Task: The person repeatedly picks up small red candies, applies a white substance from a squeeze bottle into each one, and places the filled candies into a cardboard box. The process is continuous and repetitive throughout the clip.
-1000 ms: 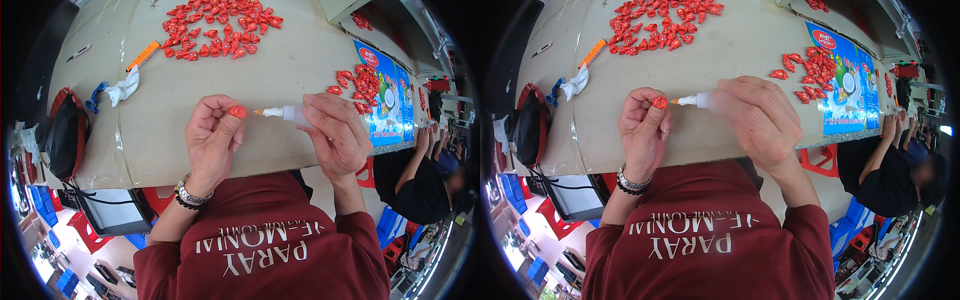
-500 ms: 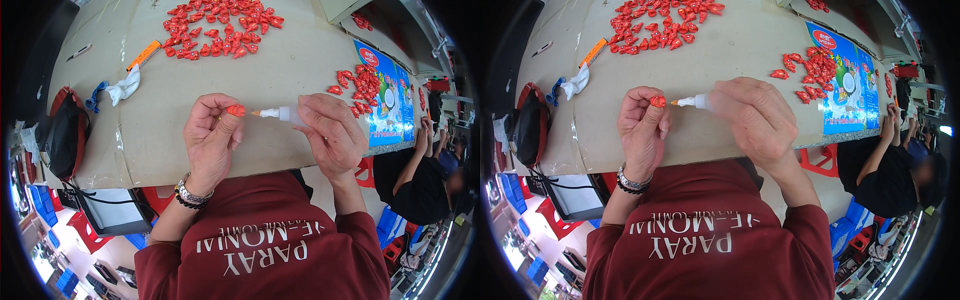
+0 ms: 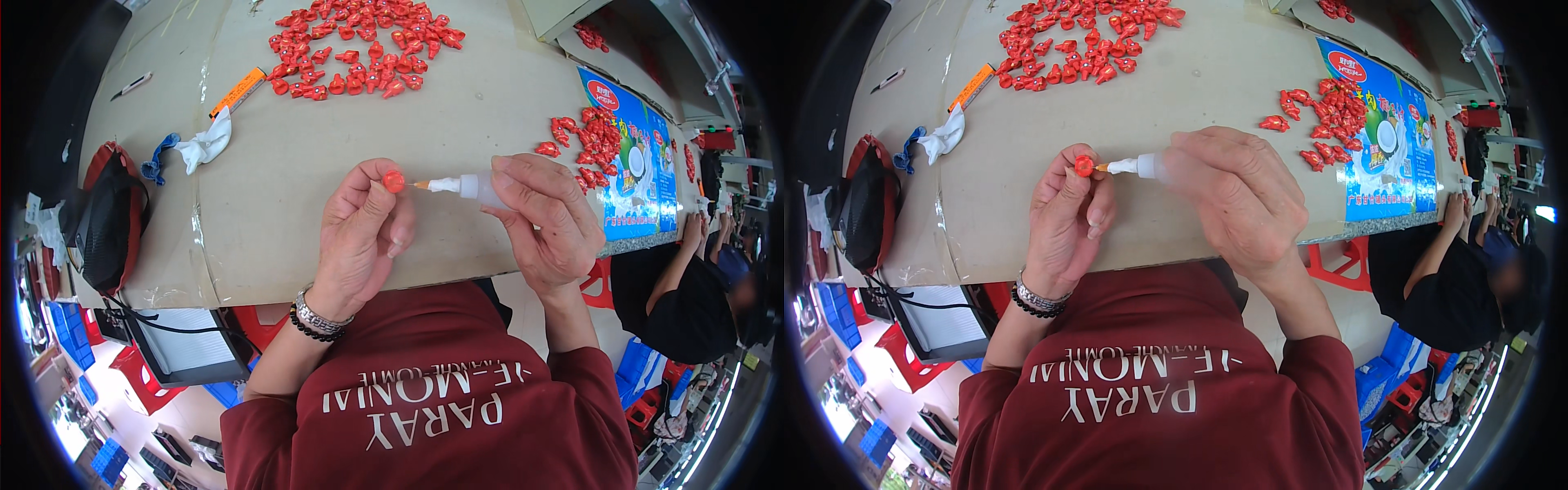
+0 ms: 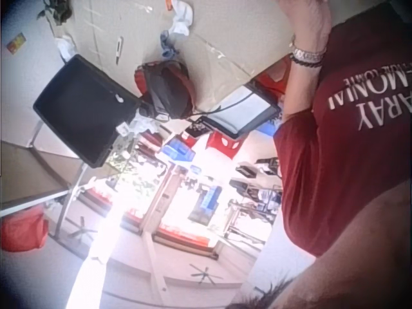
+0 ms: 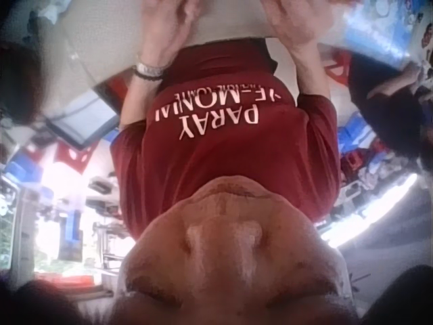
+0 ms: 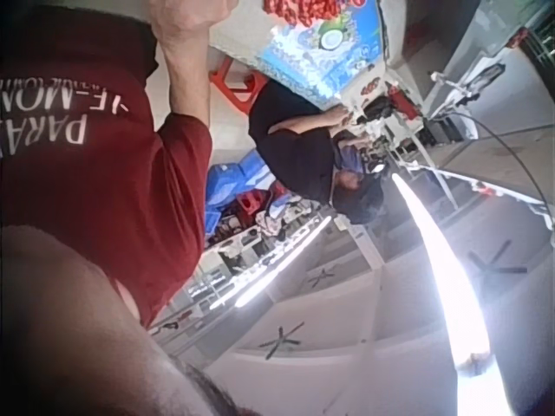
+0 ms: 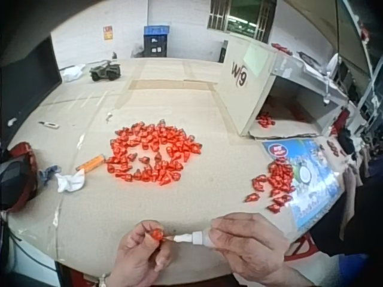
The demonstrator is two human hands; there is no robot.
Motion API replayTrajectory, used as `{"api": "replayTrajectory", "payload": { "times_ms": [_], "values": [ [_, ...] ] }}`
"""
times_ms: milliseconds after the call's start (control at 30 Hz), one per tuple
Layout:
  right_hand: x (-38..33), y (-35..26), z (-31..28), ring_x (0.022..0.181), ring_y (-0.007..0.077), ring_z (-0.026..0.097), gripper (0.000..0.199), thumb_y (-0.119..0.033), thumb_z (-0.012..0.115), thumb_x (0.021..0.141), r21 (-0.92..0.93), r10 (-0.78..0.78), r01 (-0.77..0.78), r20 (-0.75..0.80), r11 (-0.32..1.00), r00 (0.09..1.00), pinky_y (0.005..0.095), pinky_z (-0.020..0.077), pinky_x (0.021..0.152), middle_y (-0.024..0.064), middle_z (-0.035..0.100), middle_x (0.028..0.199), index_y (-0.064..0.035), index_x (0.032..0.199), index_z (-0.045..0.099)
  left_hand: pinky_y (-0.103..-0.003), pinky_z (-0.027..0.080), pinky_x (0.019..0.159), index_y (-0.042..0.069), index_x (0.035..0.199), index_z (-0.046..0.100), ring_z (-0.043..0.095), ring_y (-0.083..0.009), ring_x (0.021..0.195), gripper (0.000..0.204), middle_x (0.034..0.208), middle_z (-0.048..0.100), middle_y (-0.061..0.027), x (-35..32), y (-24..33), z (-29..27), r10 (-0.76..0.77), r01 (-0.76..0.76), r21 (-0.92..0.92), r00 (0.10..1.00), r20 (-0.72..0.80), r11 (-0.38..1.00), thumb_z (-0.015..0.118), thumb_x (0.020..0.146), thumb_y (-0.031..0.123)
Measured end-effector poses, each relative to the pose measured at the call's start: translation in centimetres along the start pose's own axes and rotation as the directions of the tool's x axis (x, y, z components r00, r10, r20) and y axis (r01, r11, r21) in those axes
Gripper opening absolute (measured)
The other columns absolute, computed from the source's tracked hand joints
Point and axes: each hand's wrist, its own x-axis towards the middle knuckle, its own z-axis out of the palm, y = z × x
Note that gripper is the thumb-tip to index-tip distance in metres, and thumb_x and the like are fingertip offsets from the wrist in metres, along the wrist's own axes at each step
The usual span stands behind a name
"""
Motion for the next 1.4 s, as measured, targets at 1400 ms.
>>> {"api": "replayTrajectory", "payload": {
  "times_ms": [1400],
  "values": [
    [2.5, 33.3, -10.5, 0.067, 0.0120, 0.059, 0.017, -0.013, 0.068, 0.078, -0.133, 0.696, -0.764, -0.338, 0.632, 0.634, 0.0273, 0.0465, 0.061, 0.0062, 0.063, 0.073, -0.0025, 0.091, 0.066, -0.021, 0.032, 0.043, 0.004, 0.096, 0.054, 0.043, -0.0077, 0.051, 0.022, 0.081, 0.058, -0.0027, 0.9, 1.1, 1.7, -0.103, 0.107, 0.058, 0.992, -0.070, 0.993, 0.056, 0.094, 0.026]
  ]
}}
